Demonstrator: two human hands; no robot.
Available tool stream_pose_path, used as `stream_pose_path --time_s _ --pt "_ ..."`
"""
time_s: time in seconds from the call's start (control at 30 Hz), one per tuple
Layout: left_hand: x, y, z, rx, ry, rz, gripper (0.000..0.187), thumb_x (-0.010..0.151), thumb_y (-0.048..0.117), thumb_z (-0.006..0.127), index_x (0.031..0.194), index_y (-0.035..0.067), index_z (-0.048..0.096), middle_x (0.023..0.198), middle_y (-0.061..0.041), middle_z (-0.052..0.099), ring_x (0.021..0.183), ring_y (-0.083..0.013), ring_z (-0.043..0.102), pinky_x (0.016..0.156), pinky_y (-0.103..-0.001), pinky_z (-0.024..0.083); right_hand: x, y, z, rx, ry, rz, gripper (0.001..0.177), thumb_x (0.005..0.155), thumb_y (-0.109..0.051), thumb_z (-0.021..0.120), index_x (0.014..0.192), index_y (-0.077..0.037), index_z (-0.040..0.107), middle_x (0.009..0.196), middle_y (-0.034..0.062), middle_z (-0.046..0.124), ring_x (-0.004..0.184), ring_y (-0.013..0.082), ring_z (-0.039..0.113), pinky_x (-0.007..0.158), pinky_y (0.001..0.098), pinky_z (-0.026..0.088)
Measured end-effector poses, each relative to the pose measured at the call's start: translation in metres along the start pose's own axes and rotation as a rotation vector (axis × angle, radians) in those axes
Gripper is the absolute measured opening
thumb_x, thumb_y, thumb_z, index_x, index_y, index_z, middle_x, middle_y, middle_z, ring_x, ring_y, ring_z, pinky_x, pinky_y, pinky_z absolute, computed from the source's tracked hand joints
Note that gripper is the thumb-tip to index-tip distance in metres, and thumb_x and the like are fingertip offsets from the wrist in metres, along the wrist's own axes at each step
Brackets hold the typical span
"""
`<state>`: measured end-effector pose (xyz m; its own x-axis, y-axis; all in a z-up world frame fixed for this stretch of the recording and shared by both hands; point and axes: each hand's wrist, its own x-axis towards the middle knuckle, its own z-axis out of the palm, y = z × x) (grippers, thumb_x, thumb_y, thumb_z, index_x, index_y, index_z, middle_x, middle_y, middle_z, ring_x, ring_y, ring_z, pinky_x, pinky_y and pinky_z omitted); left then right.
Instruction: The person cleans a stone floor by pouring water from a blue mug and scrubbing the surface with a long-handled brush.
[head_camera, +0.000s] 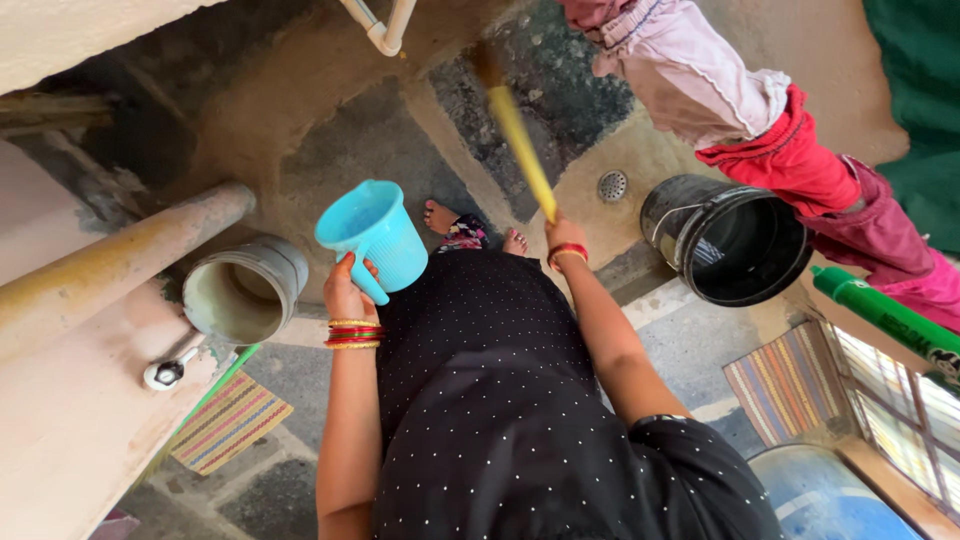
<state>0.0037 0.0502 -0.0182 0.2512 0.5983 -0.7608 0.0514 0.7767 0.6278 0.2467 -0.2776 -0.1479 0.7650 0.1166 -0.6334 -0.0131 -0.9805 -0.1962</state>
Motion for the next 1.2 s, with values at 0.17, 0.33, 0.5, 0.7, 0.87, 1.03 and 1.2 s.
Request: stream_pose_path --time_s 0.17,0.33,0.5,0.7,0.87,1.03,1.2 --pt "0.001 0.019 0.005 0.029 -0.016 0.007 0.023 0.098 0.023 0.062 0.105 0.0 0.064 0.083 -0.009 0.067 0.071 -0.0183 0.064 0.066 -0.032 0.053 0.044 -0.029 -0.004 -0.218 -0.14 -0.156 0.037 0.1 -0.037 0.054 0.129 -0.017 0.062 0.105 0.0217 0.074 0.099 0.0436 0.07 0.084 0.0558 0.055" --pt "0.007 0.019 -0.005 0.015 -0.011 0.022 0.026 0.099 0.024 0.063 0.105 -0.001 0.065 0.084 -0.01 0.067 0.074 -0.0187 0.065 0.068 -0.033 0.054 0.036 0.02 -0.041 -0.099 -0.11 0.016 0.038 0.096 -0.039 0.059 0.127 -0.018 0.065 0.114 0.0196 0.072 0.107 0.0413 0.068 0.091 0.0542 0.053" --pt "0.011 0.015 -0.017 0.001 0.004 0.015 0.024 0.097 0.023 0.064 0.104 0.001 0.064 0.083 -0.009 0.067 0.072 -0.0189 0.064 0.066 -0.033 0.053 0.013 0.054 -0.049 0.068 0.083 0.361 0.042 0.095 -0.04 0.063 0.128 -0.014 0.065 0.114 0.0245 0.071 0.108 0.0425 0.067 0.092 0.0535 0.052" --pt "0.014 0.014 -0.016 0.023 0.003 0.014 0.024 0.097 0.024 0.063 0.103 0.001 0.065 0.083 -0.009 0.067 0.071 -0.0183 0.064 0.065 -0.033 0.053 0.034 0.038 -0.03 0.197 0.172 0.506 0.041 0.099 -0.04 0.064 0.122 -0.008 0.072 0.111 0.0232 0.074 0.106 0.0396 0.071 0.089 0.0493 0.057" --pt "0.019 0.019 -0.008 0.034 -0.022 -0.025 0.026 0.097 0.025 0.062 0.103 0.001 0.065 0.082 -0.009 0.068 0.071 -0.0184 0.065 0.064 -0.033 0.053 -0.006 0.005 0.003 0.06 0.015 0.161 0.051 0.097 -0.038 0.058 0.142 -0.015 0.055 0.102 0.0264 0.073 0.096 0.0451 0.07 0.084 0.0545 0.054" --pt "0.022 0.025 -0.003 0.005 -0.018 0.034 0.022 0.097 0.021 0.064 0.105 0.001 0.063 0.082 -0.01 0.067 0.071 -0.0196 0.064 0.065 -0.033 0.053 0.02 -0.027 0.003 -0.218 -0.14 -0.094 0.043 0.103 -0.04 0.046 0.137 -0.018 0.059 0.102 0.0227 0.074 0.097 0.0428 0.071 0.082 0.0543 0.054" --pt "0.017 0.036 -0.013 0.001 0.015 0.018 0.022 0.096 0.02 0.063 0.106 0.0 0.065 0.083 -0.01 0.067 0.072 -0.0191 0.064 0.066 -0.033 0.054 0.058 -0.005 -0.046 -0.317 -0.11 0.04 0.051 0.109 -0.042 0.044 0.103 -0.005 0.079 0.104 0.0214 0.076 0.1 0.0396 0.074 0.086 0.0508 0.057"
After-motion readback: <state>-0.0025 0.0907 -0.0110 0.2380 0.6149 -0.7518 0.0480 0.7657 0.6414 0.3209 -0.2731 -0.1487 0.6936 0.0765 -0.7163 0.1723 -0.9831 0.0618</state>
